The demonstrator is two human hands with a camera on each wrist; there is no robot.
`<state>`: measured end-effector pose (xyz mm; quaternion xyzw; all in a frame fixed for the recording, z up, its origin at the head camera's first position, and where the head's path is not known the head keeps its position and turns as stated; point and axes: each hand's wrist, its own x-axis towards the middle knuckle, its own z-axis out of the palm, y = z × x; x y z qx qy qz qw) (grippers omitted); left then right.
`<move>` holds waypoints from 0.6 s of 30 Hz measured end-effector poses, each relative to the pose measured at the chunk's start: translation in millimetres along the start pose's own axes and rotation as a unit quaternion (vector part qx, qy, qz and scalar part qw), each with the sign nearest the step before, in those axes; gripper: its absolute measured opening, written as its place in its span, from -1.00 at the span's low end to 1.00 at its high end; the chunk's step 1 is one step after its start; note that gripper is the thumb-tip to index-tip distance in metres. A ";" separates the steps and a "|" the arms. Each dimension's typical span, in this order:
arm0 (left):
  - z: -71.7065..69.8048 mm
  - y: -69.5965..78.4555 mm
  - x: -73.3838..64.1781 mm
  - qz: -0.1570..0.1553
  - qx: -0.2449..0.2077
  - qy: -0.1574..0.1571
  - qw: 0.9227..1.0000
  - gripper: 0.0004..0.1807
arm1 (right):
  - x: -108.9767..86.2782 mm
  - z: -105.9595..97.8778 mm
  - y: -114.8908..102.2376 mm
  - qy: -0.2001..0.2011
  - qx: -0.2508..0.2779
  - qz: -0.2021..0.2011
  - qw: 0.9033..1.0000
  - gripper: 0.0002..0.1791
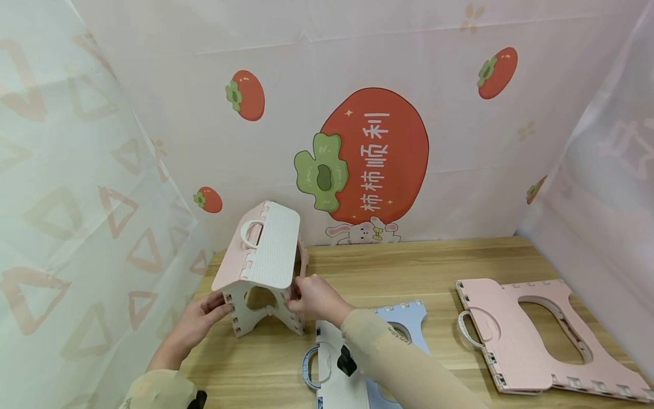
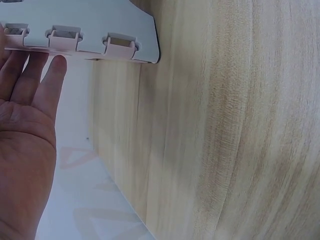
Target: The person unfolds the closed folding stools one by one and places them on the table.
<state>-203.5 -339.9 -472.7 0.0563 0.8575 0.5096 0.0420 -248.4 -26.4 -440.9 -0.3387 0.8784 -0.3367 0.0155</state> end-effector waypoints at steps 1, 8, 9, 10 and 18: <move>-0.4 -0.6 0.3 -0.001 -0.001 -0.001 1.000 -0.34 | 0.1 0.0 0.1 -0.001 0.001 0.001 1.000 -0.83; -1.6 -6.1 2.0 0.007 -0.006 0.001 1.000 -0.35 | 0.1 -0.1 0.4 -0.003 0.003 0.004 1.000 -0.82; -1.9 -6.4 2.1 0.007 -0.002 0.000 1.000 -0.35 | 0.0 -0.1 0.3 -0.002 0.003 0.004 1.000 -0.82; -2.2 -6.6 2.2 0.006 0.001 0.001 1.000 -0.34 | 0.1 0.0 0.4 -0.002 0.002 0.004 1.000 -0.82; -4.5 -6.3 1.1 -0.011 0.017 0.004 1.000 -0.33 | -0.3 1.3 -0.2 -0.003 0.003 0.009 1.000 -0.81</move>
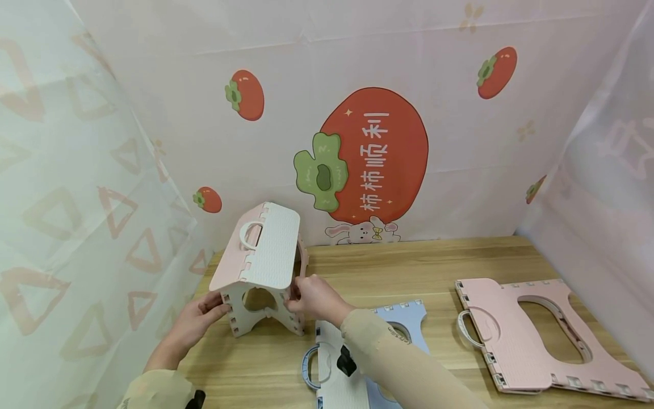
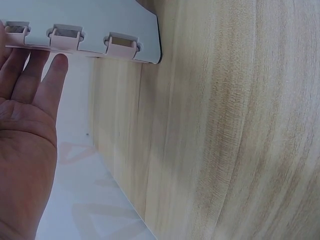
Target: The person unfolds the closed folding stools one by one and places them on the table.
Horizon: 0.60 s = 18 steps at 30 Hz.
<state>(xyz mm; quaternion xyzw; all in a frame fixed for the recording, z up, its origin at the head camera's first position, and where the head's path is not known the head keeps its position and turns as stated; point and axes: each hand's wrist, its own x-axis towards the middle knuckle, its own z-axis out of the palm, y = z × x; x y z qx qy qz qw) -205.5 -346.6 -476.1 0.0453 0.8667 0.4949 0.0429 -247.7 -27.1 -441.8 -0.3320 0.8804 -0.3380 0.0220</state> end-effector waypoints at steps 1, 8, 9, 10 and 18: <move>-0.2 0.0 0.0 0.000 0.001 0.001 1.000 -0.33 | -0.1 0.1 -0.2 0.000 -0.001 0.000 1.000 -0.81; -0.7 0.3 -1.3 -0.002 0.005 0.006 1.000 -0.33 | -0.9 -0.7 -1.7 -0.002 0.001 0.003 1.000 -0.84; -0.6 0.6 -1.6 -0.003 0.003 0.007 1.000 -0.32 | -0.9 -0.6 -1.8 -0.002 0.000 0.002 1.000 -0.84; -0.7 0.6 -1.8 -0.004 0.002 0.006 1.000 -0.32 | -0.9 -0.5 -1.9 -0.002 -0.001 0.002 1.000 -0.84; -1.5 0.7 -1.6 -0.005 -0.007 0.006 1.000 -0.33 | -0.9 -0.4 -2.0 -0.004 0.005 0.007 1.000 -0.84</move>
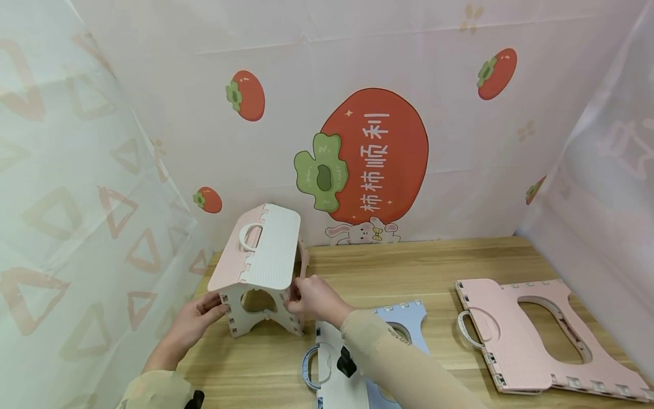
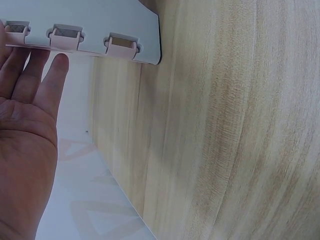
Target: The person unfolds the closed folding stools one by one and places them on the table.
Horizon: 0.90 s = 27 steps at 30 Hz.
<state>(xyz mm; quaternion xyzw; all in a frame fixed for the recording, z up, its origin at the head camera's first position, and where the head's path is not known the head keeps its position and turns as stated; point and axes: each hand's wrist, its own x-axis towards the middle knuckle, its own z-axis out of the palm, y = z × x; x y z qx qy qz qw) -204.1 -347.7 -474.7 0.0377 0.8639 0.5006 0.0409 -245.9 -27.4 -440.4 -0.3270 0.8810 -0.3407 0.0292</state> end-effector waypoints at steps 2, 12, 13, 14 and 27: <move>-0.2 0.0 0.1 -0.002 0.001 0.001 1.000 -0.33 | -0.1 -0.2 0.0 0.000 0.006 0.001 1.000 -0.84; -0.3 2.3 -1.0 -0.010 0.007 -0.001 1.000 -0.32 | -0.1 0.4 1.1 -0.002 0.018 0.005 1.000 -0.86; -0.2 2.4 -1.1 -0.009 0.008 -0.002 1.000 -0.32 | -0.1 0.4 1.2 -0.002 0.018 0.005 1.000 -0.86; -0.2 2.5 -1.2 -0.008 0.009 -0.003 1.000 -0.32 | 0.0 0.4 1.3 -0.001 0.018 0.005 1.000 -0.86; -1.1 -0.6 0.0 -0.009 0.013 -0.003 1.000 -0.33 | -0.8 -0.8 0.7 -0.006 0.027 0.011 1.000 -0.84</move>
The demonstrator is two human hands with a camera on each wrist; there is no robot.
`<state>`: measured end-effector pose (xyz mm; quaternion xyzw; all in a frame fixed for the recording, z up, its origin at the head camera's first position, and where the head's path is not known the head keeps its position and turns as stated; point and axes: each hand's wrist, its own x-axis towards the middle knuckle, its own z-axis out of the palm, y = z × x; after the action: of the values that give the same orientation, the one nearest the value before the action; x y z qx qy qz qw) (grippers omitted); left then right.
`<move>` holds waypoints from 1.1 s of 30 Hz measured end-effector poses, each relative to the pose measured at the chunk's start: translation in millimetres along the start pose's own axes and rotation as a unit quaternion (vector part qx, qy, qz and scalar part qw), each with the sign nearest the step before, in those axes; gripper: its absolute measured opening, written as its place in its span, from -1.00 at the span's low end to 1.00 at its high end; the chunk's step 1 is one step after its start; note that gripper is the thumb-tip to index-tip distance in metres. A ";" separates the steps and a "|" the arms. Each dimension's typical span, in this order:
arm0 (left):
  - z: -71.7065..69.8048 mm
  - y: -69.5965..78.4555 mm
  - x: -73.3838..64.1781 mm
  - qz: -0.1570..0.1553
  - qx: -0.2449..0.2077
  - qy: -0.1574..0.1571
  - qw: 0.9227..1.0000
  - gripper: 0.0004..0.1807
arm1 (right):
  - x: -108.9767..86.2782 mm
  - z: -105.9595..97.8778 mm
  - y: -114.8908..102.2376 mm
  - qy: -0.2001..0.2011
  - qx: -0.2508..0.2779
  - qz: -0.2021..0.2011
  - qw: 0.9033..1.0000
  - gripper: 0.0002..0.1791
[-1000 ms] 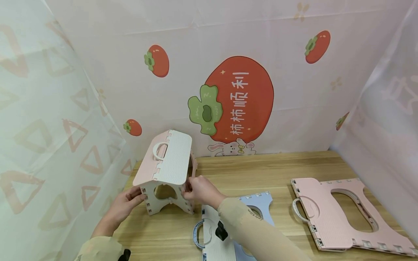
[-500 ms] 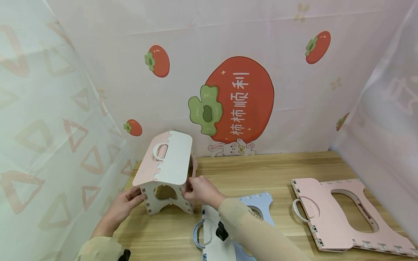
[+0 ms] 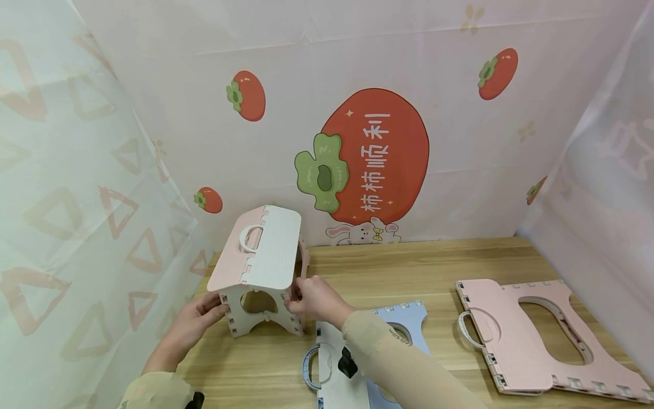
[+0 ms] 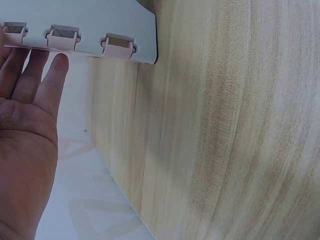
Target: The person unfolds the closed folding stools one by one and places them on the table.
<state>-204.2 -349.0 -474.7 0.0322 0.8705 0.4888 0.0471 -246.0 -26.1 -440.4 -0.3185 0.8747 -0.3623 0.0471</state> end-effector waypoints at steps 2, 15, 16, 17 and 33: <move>0.0 0.0 0.2 -0.003 0.000 0.000 1.000 -0.32 | 0.0 0.1 0.3 0.002 -0.002 -0.002 1.000 -0.85; -4.5 7.7 -1.1 -0.009 0.014 -0.023 1.000 -0.27 | -1.0 1.1 2.7 0.002 0.038 0.016 0.999 -0.87; -5.1 9.0 -1.3 -0.013 0.016 -0.024 0.999 -0.26 | -1.1 1.0 2.9 0.002 0.040 0.016 0.999 -0.87; -5.8 10.3 -1.4 -0.015 0.019 -0.027 0.999 -0.25 | -1.2 0.8 3.2 0.000 0.042 0.016 0.999 -0.87; -41.6 33.7 -13.4 -0.007 0.043 -0.026 0.999 -0.30 | -8.1 -7.4 12.1 -0.032 0.031 -0.014 0.999 -0.80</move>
<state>-195.2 -368.1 -423.7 0.0410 0.8893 0.4500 0.0712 -248.2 -10.4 -444.3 -0.3404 0.8566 -0.3793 0.0804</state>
